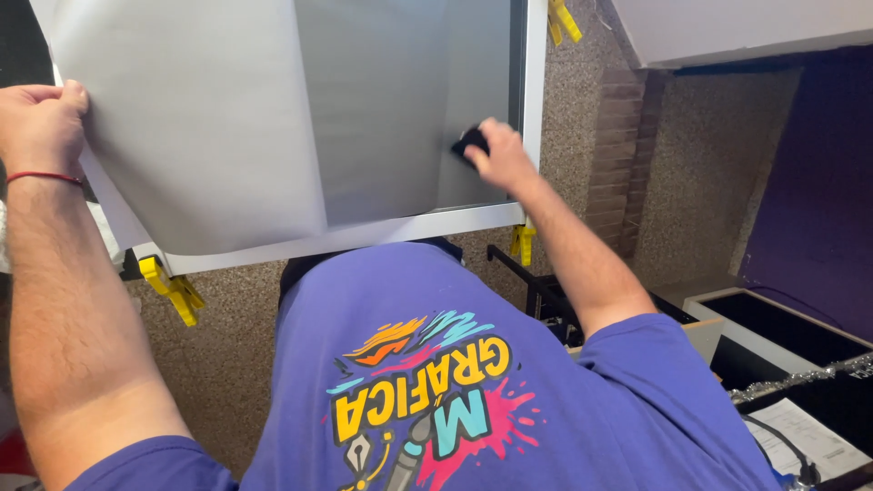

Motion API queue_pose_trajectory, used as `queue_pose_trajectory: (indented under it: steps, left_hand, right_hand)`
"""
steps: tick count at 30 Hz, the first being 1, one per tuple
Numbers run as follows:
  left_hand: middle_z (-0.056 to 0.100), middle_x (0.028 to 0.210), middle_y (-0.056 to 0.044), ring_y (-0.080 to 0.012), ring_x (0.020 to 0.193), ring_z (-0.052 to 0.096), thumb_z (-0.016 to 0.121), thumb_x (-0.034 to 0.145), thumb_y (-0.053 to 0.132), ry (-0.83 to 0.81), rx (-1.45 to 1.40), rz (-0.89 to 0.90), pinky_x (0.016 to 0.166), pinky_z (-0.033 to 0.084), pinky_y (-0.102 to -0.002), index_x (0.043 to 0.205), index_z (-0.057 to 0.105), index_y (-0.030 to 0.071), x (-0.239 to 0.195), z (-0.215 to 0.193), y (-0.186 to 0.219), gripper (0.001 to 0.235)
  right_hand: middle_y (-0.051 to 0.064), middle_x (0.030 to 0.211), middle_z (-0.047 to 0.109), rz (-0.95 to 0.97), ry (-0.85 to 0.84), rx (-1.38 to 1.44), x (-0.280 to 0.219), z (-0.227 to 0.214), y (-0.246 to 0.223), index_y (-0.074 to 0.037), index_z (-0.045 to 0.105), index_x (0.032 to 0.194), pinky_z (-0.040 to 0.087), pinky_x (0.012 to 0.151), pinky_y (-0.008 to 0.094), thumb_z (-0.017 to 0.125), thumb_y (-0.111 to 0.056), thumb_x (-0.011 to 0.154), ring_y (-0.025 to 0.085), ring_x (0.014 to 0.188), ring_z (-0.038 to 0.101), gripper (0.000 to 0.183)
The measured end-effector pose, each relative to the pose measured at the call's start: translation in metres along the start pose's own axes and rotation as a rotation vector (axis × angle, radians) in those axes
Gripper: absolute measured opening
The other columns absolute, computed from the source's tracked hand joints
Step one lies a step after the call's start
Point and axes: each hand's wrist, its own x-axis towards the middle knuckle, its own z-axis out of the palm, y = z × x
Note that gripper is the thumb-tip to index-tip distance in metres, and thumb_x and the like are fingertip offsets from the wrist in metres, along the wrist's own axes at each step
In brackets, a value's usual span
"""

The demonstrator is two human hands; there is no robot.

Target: Applying a protective or decorative film to a glass panel using a squeegee to remove air bubbles.

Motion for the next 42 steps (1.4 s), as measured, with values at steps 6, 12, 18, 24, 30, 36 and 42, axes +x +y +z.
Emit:
queue_pose_trajectory:
  steps: [6,12,18,24,30,36,42]
  left_hand:
    - [0.08,0.102,0.01,-0.0012,0.09,0.076,0.086,0.124,0.042,-0.013,-0.043,-0.041,0.076,0.065,-0.027,0.119,0.083,0.026,0.01,0.002,-0.016,0.018]
    - [0.078,0.099,0.011,-0.0009,0.086,0.071,0.086,0.126,0.041,-0.001,0.014,-0.016,0.073,0.059,-0.026,0.121,0.086,0.024,0.003,-0.004,-0.011,0.018]
    - [0.077,0.107,0.009,-0.0017,0.096,0.073,0.084,0.128,0.04,-0.036,-0.037,-0.004,0.083,0.061,-0.025,0.12,0.079,0.024,0.021,-0.001,-0.037,0.019]
    - [0.077,0.1,0.01,-0.0002,0.091,0.072,0.085,0.129,0.038,-0.034,-0.078,-0.001,0.079,0.061,-0.024,0.115,0.082,0.025,0.021,0.004,-0.032,0.02]
    - [0.079,0.105,0.009,-0.0011,0.096,0.077,0.084,0.127,0.038,-0.051,-0.106,0.05,0.084,0.064,-0.024,0.116,0.08,0.026,0.028,0.01,-0.038,0.017]
    - [0.079,0.109,0.011,0.0004,0.096,0.077,0.084,0.12,0.047,0.005,-0.059,-0.019,0.084,0.065,-0.021,0.12,0.073,0.031,0.014,0.012,-0.018,0.02]
    - [0.079,0.113,0.011,-0.0003,0.102,0.076,0.084,0.121,0.046,0.004,-0.06,0.021,0.092,0.064,-0.021,0.119,0.072,0.031,0.024,0.012,-0.026,0.02]
  right_hand:
    - [0.022,0.116,0.08,0.125,0.21,0.118,0.127,-0.043,0.03,-0.012,0.05,0.13,0.059,0.086,0.055,0.08,-0.036,0.108,0.047,0.103,0.078,0.045]
    - [0.024,0.129,0.079,0.326,0.457,-0.069,0.245,-0.019,0.096,0.0,0.069,0.133,0.058,0.105,0.054,0.088,-0.048,0.103,0.048,0.122,0.074,0.06]
    - [0.022,0.115,0.077,0.256,0.326,-0.154,0.197,-0.003,0.05,-0.009,0.05,0.124,0.053,0.094,0.068,0.088,-0.038,0.096,0.051,0.11,0.072,0.055]
    - [0.016,0.117,0.073,0.133,0.188,-0.221,0.105,0.022,0.013,-0.008,0.053,0.125,0.046,0.098,0.057,0.084,-0.035,0.1,0.042,0.109,0.066,0.048]
    - [0.014,0.106,0.07,0.078,0.05,-0.322,0.028,0.038,-0.032,-0.011,0.056,0.114,0.046,0.091,0.053,0.086,-0.037,0.101,0.038,0.099,0.064,0.042]
    - [0.008,0.102,0.067,-0.047,-0.092,-0.385,-0.029,0.065,-0.048,-0.014,0.059,0.111,0.044,0.089,0.049,0.086,-0.043,0.102,0.032,0.095,0.059,0.04]
    - [0.001,0.101,0.065,-0.237,-0.137,-0.464,-0.046,0.081,-0.053,-0.019,0.06,0.109,0.043,0.086,0.047,0.089,-0.03,0.095,0.028,0.099,0.059,0.034]
